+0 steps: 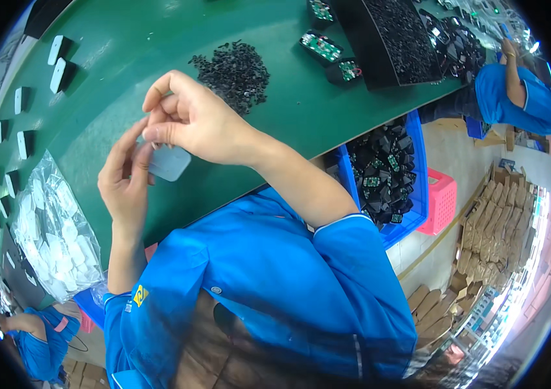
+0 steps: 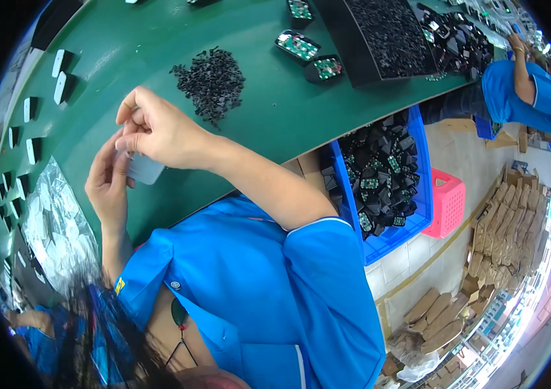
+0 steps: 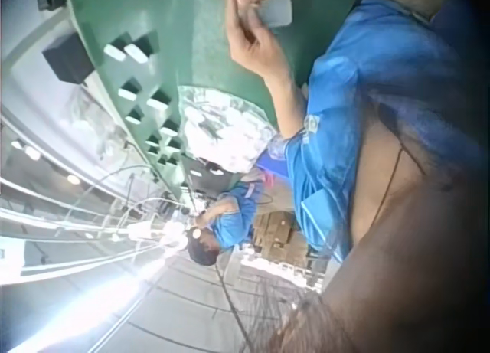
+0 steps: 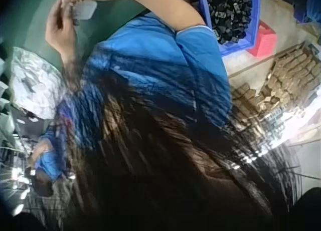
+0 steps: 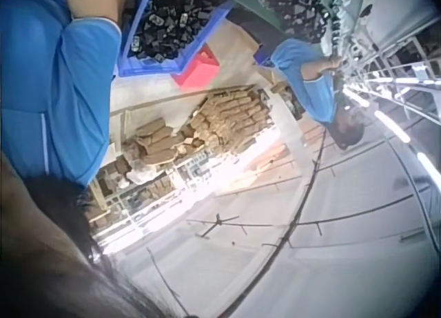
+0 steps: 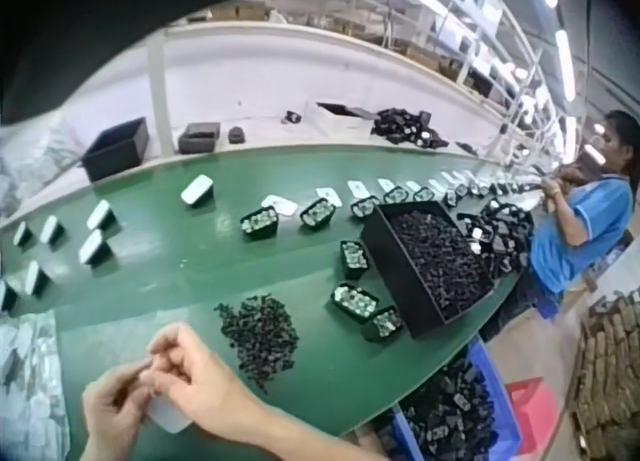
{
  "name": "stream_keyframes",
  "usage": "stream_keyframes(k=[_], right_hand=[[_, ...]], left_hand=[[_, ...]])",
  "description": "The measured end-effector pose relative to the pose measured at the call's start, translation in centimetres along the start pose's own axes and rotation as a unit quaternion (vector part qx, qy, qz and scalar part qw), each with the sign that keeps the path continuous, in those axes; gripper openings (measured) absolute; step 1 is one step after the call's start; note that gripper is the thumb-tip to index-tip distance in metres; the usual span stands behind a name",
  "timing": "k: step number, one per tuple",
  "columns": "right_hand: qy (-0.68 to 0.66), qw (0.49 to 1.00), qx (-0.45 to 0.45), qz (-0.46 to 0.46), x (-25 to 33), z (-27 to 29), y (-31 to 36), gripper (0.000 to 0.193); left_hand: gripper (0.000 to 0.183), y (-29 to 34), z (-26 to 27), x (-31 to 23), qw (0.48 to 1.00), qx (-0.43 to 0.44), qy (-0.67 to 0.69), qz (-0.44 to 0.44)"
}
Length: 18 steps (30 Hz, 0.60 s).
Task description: The person assembles small electronic devices at a green workbench. They pick up white plastic casings and green circuit boards, insert the boards into the casings, and secure them with black screws. The person handles the components one at a time, placing the finished units on the table.
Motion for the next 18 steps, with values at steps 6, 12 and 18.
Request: stream_keyframes(k=[6,12,18], right_hand=[[-0.030,0.998,0.035,-0.051,-1.1,-0.9,-0.1,0.033],[-0.026,0.995,0.033,-0.094,-1.2,-1.4,0.5,0.037],[-0.049,0.995,-0.013,-0.080,-1.2,-1.8,0.8,0.030]], left_hand=[[0.033,0.7,0.8,-0.5,1.000,-0.007,-0.012,-0.011],[0.030,0.8,0.4,-0.7,0.997,0.027,-0.044,-0.065],[0.021,0.8,0.9,-1.0,0.996,0.003,0.007,-0.084]])
Point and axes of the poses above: each hand's wrist, its own y-axis away from the middle knuckle, its own z-axis out of the back of the hand, x = y × z, the point moved 9 cm from there along -y, towards the middle knuckle, and after that the axes turned 7 degrees about z, right-handed, at the moved point
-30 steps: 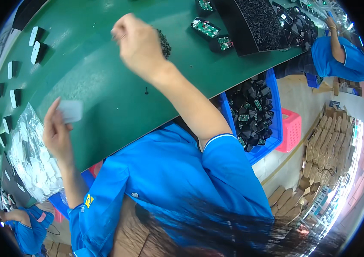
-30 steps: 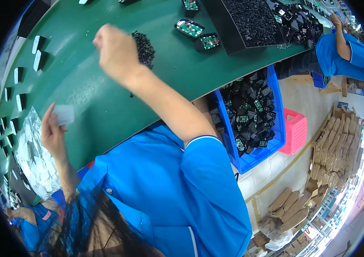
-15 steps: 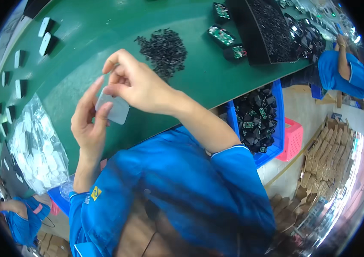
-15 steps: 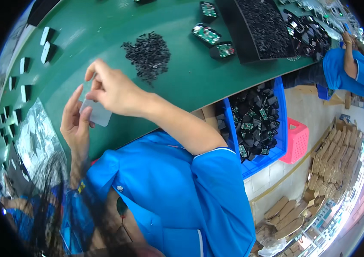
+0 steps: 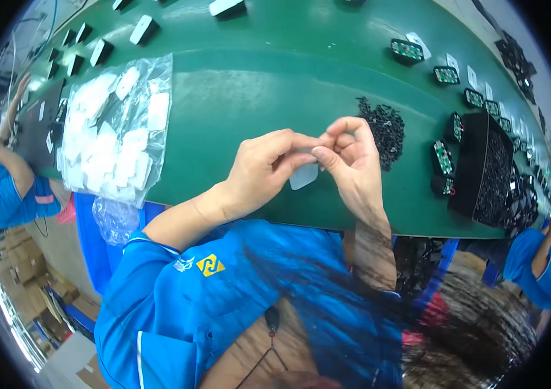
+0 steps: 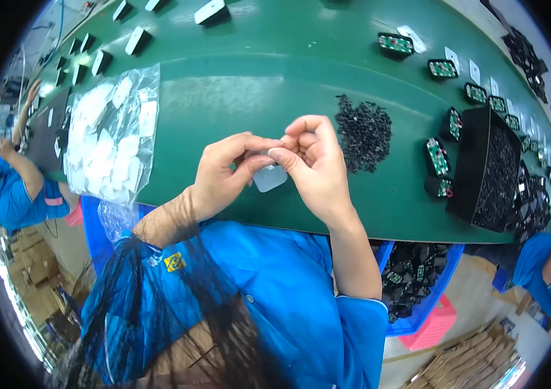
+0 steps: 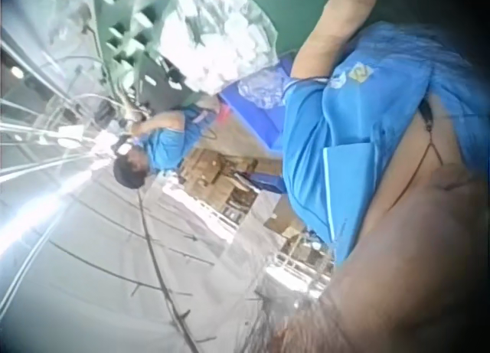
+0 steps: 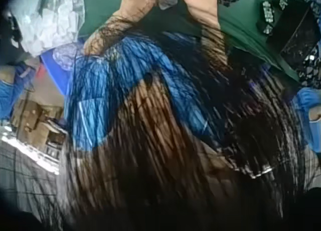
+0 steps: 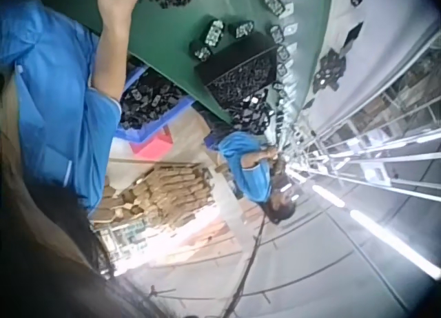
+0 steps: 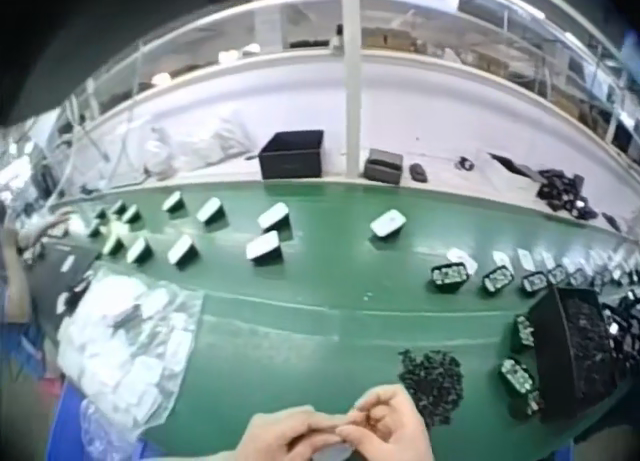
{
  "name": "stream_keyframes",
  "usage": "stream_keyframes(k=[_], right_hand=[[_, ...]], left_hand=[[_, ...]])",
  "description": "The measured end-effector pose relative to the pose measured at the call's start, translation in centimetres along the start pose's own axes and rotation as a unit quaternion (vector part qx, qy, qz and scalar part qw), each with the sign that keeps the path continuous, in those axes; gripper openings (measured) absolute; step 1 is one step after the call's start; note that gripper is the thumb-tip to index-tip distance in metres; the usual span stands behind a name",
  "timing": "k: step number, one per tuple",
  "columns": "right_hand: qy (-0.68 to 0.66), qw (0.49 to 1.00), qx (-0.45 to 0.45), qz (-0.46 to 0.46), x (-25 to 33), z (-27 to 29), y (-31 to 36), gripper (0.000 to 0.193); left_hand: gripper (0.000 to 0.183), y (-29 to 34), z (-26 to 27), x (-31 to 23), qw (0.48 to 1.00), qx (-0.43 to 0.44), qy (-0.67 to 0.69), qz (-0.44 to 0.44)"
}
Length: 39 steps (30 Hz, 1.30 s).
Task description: The person assembles small electronic devices at a green workbench. They pick up white plastic casings and green circuit boards, insert the boards into the casings, and secure them with black screws. The person handles the components one at a time, placing the finished units on the table.
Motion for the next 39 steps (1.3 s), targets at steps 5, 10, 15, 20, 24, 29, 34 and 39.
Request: stream_keyframes(k=[5,10,15,20,24,29,34,39], right_hand=[[-0.017,0.999,-0.031,0.015,-0.7,-0.1,0.2,0.020],[0.155,0.984,-0.055,0.071,0.5,-0.2,0.7,0.011],[0.246,0.964,-0.043,0.089,1.5,-0.9,0.6,0.008],[0.208,0.974,-0.042,0.074,1.0,-0.6,0.6,0.008],[0.315,0.938,-0.053,0.137,2.8,-1.0,0.8,0.008],[0.460,0.855,-0.023,0.237,4.1,-3.2,1.0,0.010],[0.471,0.848,-0.015,0.245,3.6,-3.8,0.9,0.012],[0.401,0.897,-0.056,0.179,1.7,-2.6,0.9,0.013]], left_hand=[[0.010,0.2,0.8,1.7,0.996,-0.031,0.038,0.078],[0.011,0.7,1.5,2.7,0.988,-0.069,0.110,0.088],[0.014,0.9,1.3,1.9,0.998,-0.054,0.024,-0.017],[0.025,0.9,1.7,2.0,0.994,-0.062,0.091,0.022],[0.038,1.1,1.1,4.8,0.947,0.010,0.257,0.191],[0.025,1.4,0.6,5.9,0.886,0.006,0.391,0.249],[0.016,1.9,0.6,6.1,0.890,-0.009,0.372,0.264],[0.013,2.0,0.5,5.6,0.918,-0.025,0.331,0.216]])
Point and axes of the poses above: each hand's wrist, its own y-axis away from the middle knuckle, its own z-axis out of the back of the hand, x = y × z, the point moved 9 cm from there along -y, towards the middle knuckle, and after that the axes turned 7 degrees about z, right-handed, at the moved point
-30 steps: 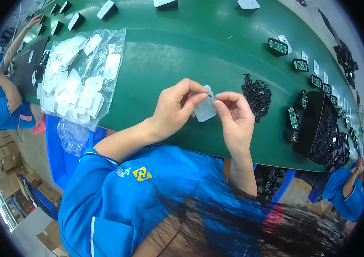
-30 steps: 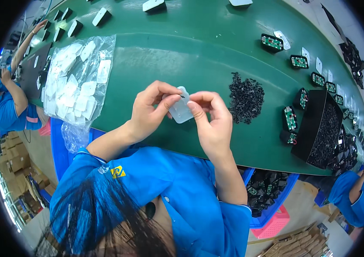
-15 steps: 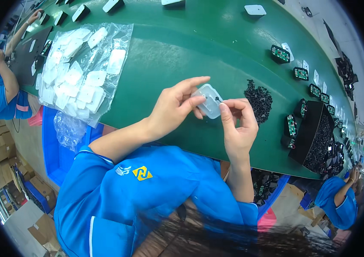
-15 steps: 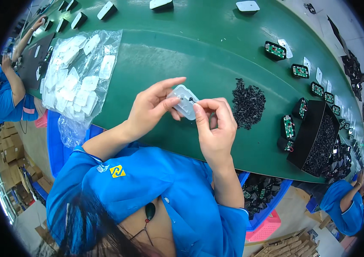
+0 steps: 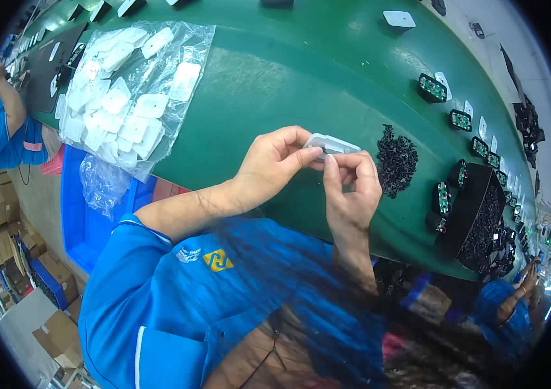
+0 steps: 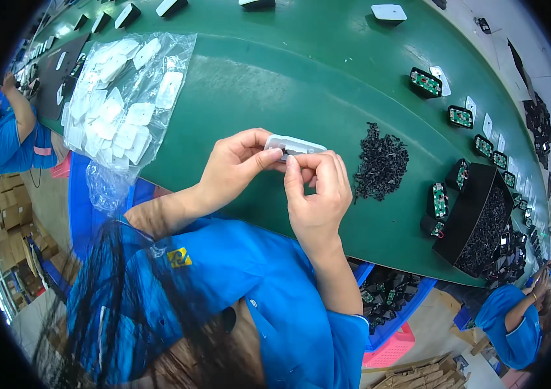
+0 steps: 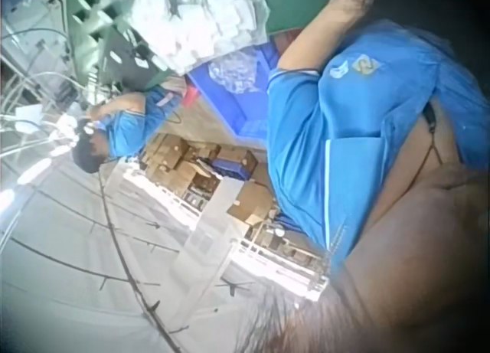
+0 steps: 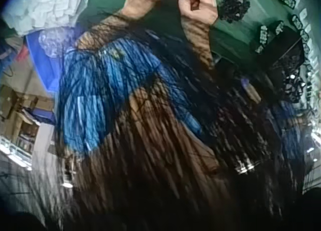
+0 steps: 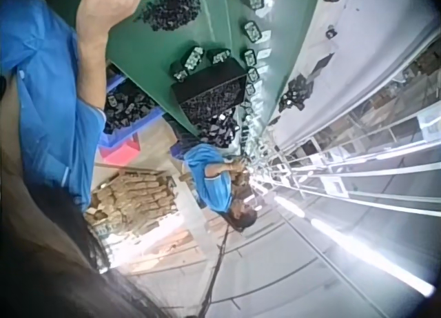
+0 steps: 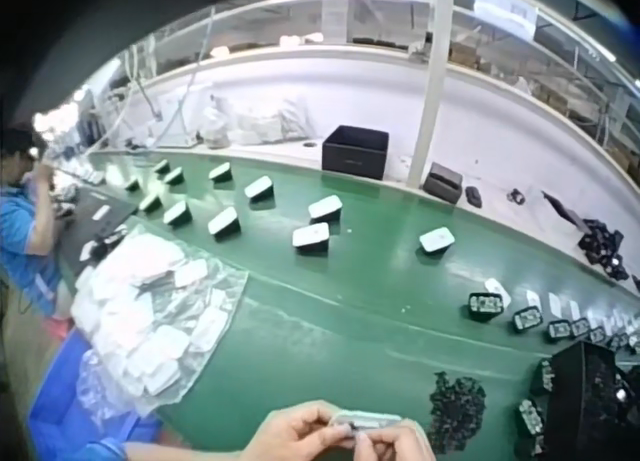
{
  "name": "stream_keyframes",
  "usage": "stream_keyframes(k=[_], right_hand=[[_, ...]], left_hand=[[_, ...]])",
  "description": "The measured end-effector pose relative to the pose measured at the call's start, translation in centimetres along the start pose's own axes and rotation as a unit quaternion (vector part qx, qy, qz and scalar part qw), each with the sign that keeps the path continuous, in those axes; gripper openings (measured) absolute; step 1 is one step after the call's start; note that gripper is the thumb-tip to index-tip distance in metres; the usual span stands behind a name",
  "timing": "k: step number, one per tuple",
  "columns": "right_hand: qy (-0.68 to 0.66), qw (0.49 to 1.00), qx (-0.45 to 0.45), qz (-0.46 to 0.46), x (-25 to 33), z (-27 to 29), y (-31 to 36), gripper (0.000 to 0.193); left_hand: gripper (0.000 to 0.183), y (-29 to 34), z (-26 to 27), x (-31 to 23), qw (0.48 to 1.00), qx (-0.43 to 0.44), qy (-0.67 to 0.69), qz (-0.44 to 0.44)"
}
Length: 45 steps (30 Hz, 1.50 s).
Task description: The person assembles small electronic devices at a green workbench. They pick up white plastic casings and green circuit boards, insert the boards into the casings, and secure them with black screws. The person handles the components one at a time, placing the finished units on the table.
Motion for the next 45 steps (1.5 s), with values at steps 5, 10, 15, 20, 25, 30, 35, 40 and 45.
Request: stream_keyframes(k=[5,10,15,20,25,30,35,40,45], right_hand=[[-0.041,0.997,-0.019,-0.058,-1.5,-0.2,0.9,0.014],[-0.018,0.999,0.038,-0.027,-0.6,-1.1,0.6,0.013],[0.085,0.996,0.008,-0.007,0.7,1.2,-0.5,0.031],[-0.090,0.982,0.104,-0.128,-1.9,-1.0,0.0,0.028],[-0.131,0.959,0.151,-0.202,-3.3,-1.5,0.2,0.017],[-0.073,0.968,0.187,-0.151,-2.5,-1.8,-0.2,0.015],[-0.105,0.972,0.172,-0.125,-2.0,-2.0,-0.3,0.016],[-0.185,0.953,0.153,-0.187,-2.8,-2.5,-0.1,0.016],[-0.295,0.892,0.201,-0.278,-4.0,-2.9,0.6,0.021]], left_hand=[[0.009,0.8,-0.7,-1.9,0.985,0.019,-0.113,-0.129],[0.008,-0.3,0.4,0.2,0.999,0.016,-0.004,-0.030],[0.010,0.2,0.6,-0.4,0.999,0.027,-0.022,0.000],[0.012,0.4,0.4,-0.3,0.998,0.032,-0.047,0.009],[0.013,0.5,0.2,0.1,0.994,0.053,-0.080,0.046],[0.014,0.5,0.7,1.0,0.992,0.051,-0.082,0.075],[0.014,0.8,1.1,0.6,0.995,0.059,-0.056,0.062],[0.013,0.6,0.9,0.2,0.993,0.066,-0.062,0.076],[0.013,0.4,1.2,0.6,0.992,0.077,-0.018,0.097]])
Point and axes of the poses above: each hand's wrist, its own y-axis away from the middle knuckle, its own z-axis out of the back of the hand, x = y × z, the point moved 9 cm from there along -y, towards the middle knuckle, and after that the axes turned 7 degrees about z, right-handed, at the moved point
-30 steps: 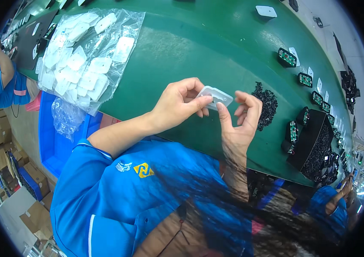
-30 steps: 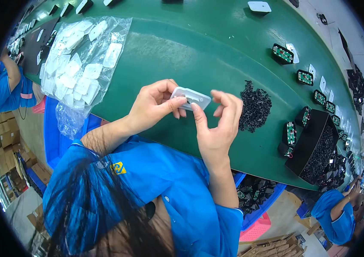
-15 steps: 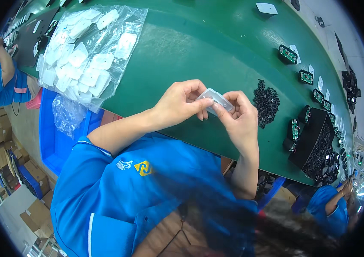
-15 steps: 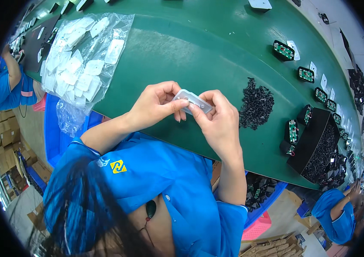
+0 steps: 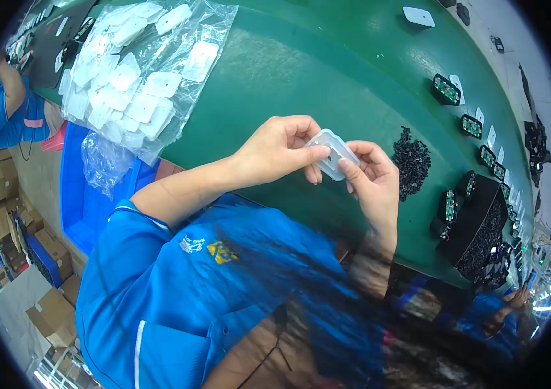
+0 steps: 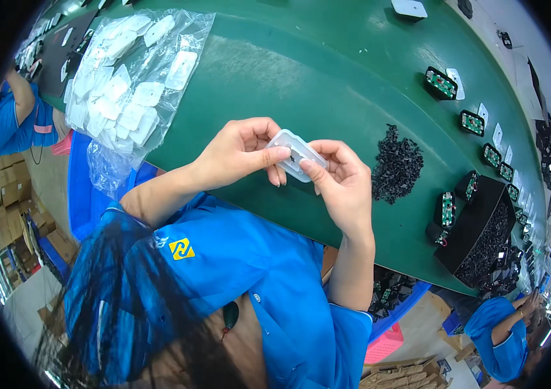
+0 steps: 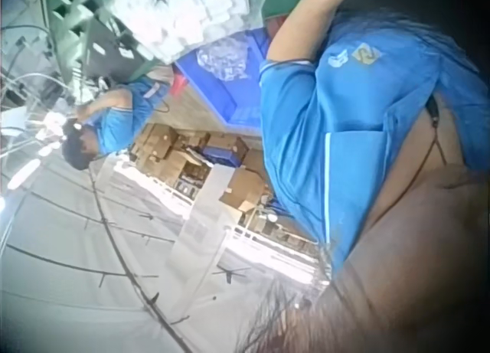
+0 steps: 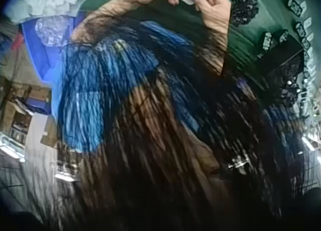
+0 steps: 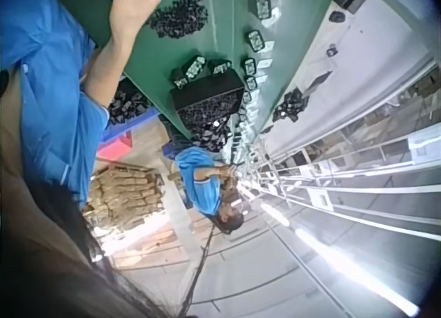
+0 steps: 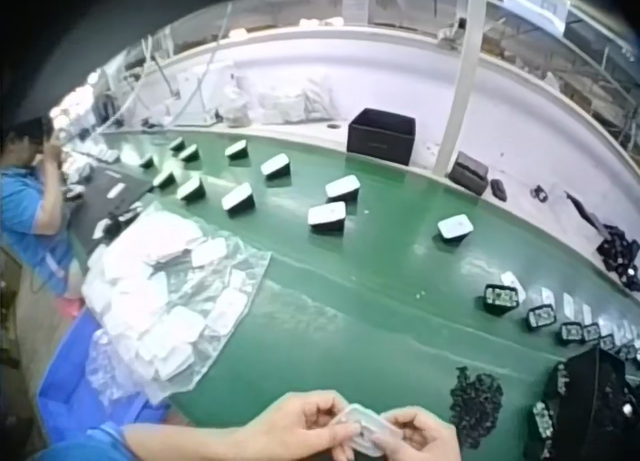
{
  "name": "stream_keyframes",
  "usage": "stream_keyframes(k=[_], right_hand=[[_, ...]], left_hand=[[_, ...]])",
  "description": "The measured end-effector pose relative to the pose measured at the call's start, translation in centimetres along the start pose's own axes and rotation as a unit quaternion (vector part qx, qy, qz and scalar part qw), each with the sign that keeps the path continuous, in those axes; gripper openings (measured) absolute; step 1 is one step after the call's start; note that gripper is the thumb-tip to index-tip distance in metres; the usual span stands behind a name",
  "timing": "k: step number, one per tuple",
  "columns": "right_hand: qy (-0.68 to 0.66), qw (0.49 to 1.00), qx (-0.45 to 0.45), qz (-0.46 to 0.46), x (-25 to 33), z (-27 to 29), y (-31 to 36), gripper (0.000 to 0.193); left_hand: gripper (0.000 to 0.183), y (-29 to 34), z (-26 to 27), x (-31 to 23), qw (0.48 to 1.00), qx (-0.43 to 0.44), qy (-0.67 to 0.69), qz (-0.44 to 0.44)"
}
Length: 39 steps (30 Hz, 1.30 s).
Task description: The person assembles small electronic devices at a green workbench. They pick up white plastic casings and green circuit boards, insert the boards into the casings, and secure them with black screws. The person handles the components one at a time, placing the finished units on the table.
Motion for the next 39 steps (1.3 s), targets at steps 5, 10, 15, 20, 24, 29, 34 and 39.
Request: stream_keyframes(k=[5,10,15,20,24,29,34,39], right_hand=[[0.046,0.999,0.000,0.030,0.8,-0.7,0.0,0.025],[0.043,0.999,0.005,0.014,-0.2,-1.0,-0.6,0.020],[0.161,0.986,0.000,0.045,0.7,-1.3,-0.4,0.021],[0.191,0.975,-0.006,0.110,1.2,-1.8,-0.5,0.020],[0.035,0.996,-0.013,0.079,-0.9,-1.9,-1.5,0.024],[0.076,0.990,-0.058,0.099,-0.1,0.5,-2.7,0.033],[0.528,0.794,-0.206,0.222,6.4,7.9,-2.8,0.015],[0.652,0.720,-0.089,0.220,4.9,9.4,-4.0,0.013]], left_hand=[[0.014,-0.2,-0.2,0.1,1.000,0.016,0.002,-0.007],[0.015,0.2,0.0,-0.2,1.000,0.005,-0.021,-0.005],[0.016,-0.1,0.2,0.4,1.000,0.014,-0.026,0.003],[0.018,0.4,0.8,0.1,1.000,0.014,-0.015,0.005],[0.019,0.3,2.3,-1.1,1.000,-0.017,0.007,0.004],[0.010,-3.3,6.1,-3.8,0.975,-0.088,-0.184,-0.084],[0.007,-6.1,8.7,-8.4,0.838,-0.189,-0.479,-0.179],[0.008,-9.5,6.8,-8.3,0.761,-0.152,-0.618,-0.125]])
Point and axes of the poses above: each hand's wrist, its own y-axis away from the middle knuckle, its own z-axis out of the back of the hand, x = y × z, the point moved 9 cm from there along -y, towards the middle knuckle, and after that the axes turned 7 degrees about z, right-handed, at the moved point
